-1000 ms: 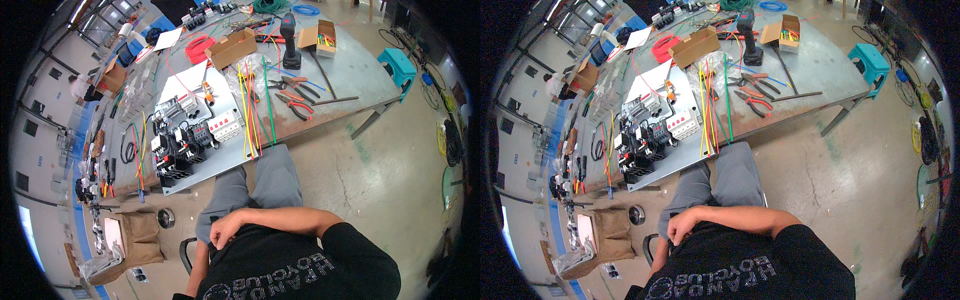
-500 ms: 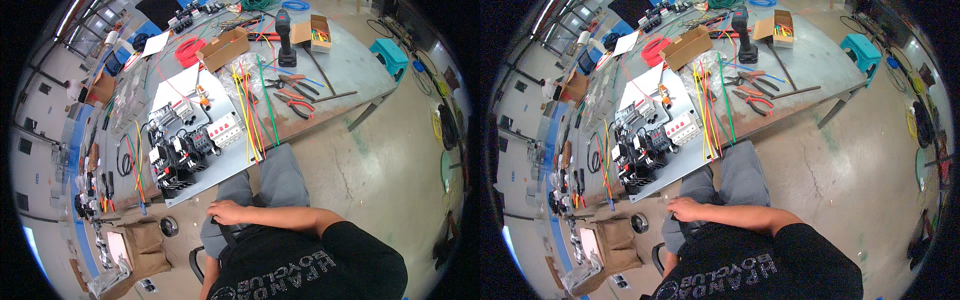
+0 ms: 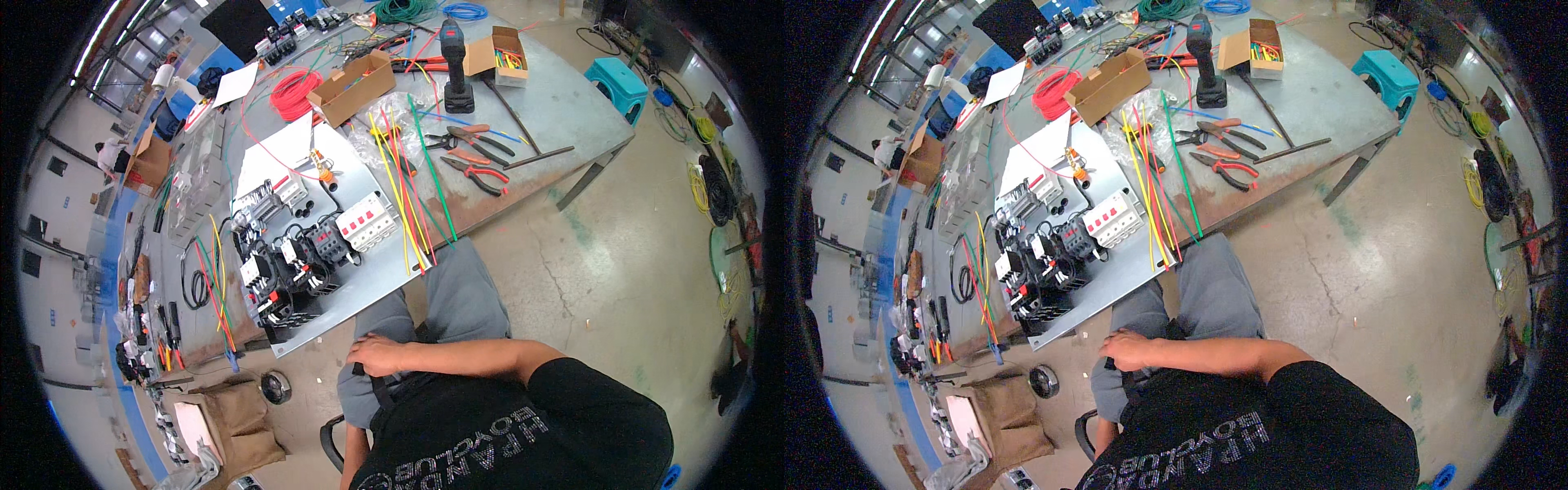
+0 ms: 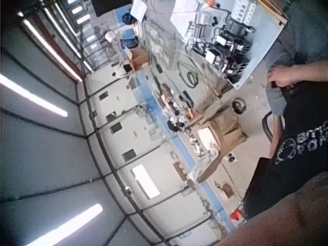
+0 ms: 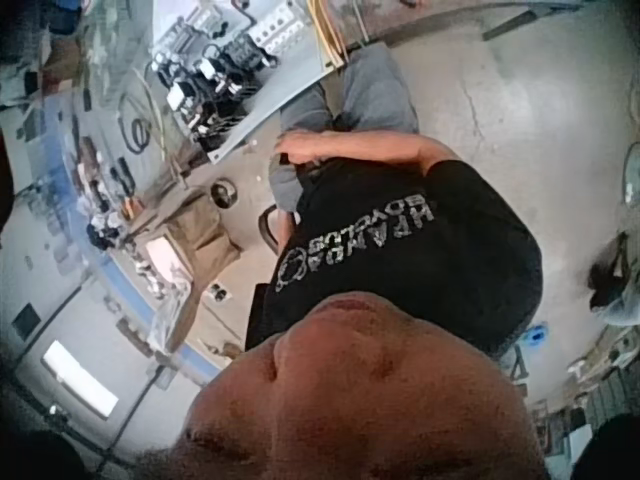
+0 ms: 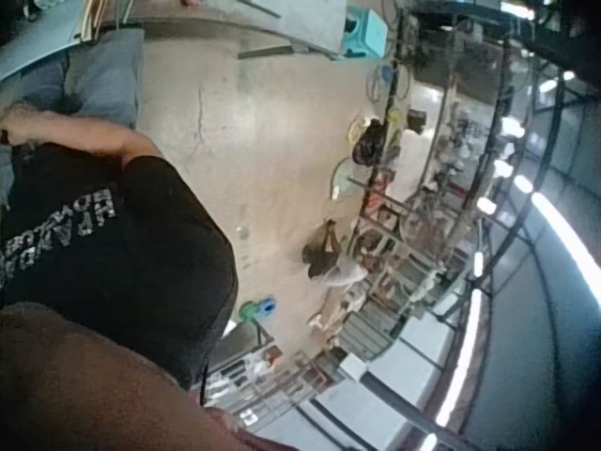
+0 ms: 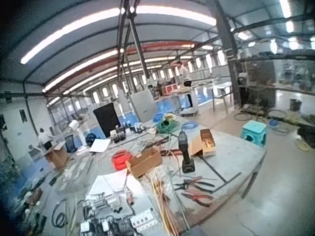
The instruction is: The person strips insulation from multiple colored wires using a wire stripper and arranges them on a DIN rail-mounted electrical panel. They handle green, red, yellow, and blue wires, cutting and preparing each for connection.
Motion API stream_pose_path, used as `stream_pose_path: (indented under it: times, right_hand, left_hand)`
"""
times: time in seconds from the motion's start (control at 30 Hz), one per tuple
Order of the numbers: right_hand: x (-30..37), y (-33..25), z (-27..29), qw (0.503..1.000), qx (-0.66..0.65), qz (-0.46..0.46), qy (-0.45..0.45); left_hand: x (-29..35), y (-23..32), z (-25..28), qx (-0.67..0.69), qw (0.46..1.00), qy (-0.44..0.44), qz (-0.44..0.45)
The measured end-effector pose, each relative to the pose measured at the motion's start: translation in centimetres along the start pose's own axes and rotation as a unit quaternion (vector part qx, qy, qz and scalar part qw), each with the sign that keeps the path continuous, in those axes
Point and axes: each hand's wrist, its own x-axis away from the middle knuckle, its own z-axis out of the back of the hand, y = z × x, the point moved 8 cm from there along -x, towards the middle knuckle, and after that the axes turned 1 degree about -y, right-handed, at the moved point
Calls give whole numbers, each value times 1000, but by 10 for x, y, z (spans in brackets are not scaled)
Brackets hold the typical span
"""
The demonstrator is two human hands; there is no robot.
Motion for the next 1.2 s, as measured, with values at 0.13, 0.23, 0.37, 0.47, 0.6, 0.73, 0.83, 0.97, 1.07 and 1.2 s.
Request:
stream_pose_path:
  times: [0.13,0.23,0.37,0.47,0.6,0.73,0.83,0.97,1.07,1.2]
  right_hand:
    - [1,2,0,1000,-11,-10,6]
    - [2,-1,9,997,-28,23,61]
    - [-3,3,4,1000,-19,-8,-18]
    - [-5,3,1,999,-25,-17,-29]
    - [-3,4,6,999,-34,0,35]
    - [0,2,8,997,-37,5,73]
    - [-5,4,1,1000,-16,-11,-15]
    - [-9,9,-6,1000,-5,-7,20]
    - [-8,9,-4,999,6,-11,40]
    - [-6,7,3,997,-3,-16,70]
  left_hand:
    - [-1,-3,0,3,1000,-1,5]
    - [-3,-5,6,4,1000,3,10]
    - [-2,-9,9,6,1000,0,16]
    - [-3,-10,11,6,1000,-3,17]
    - [-7,-13,8,12,1000,-7,20]
    - [-4,-17,4,20,999,-9,24]
    - [1,-18,2,27,999,-9,28]
    - [9,-20,1,28,999,-3,38]
    - [22,-25,8,26,998,9,55]
    - [57,-39,22,23,995,29,94]
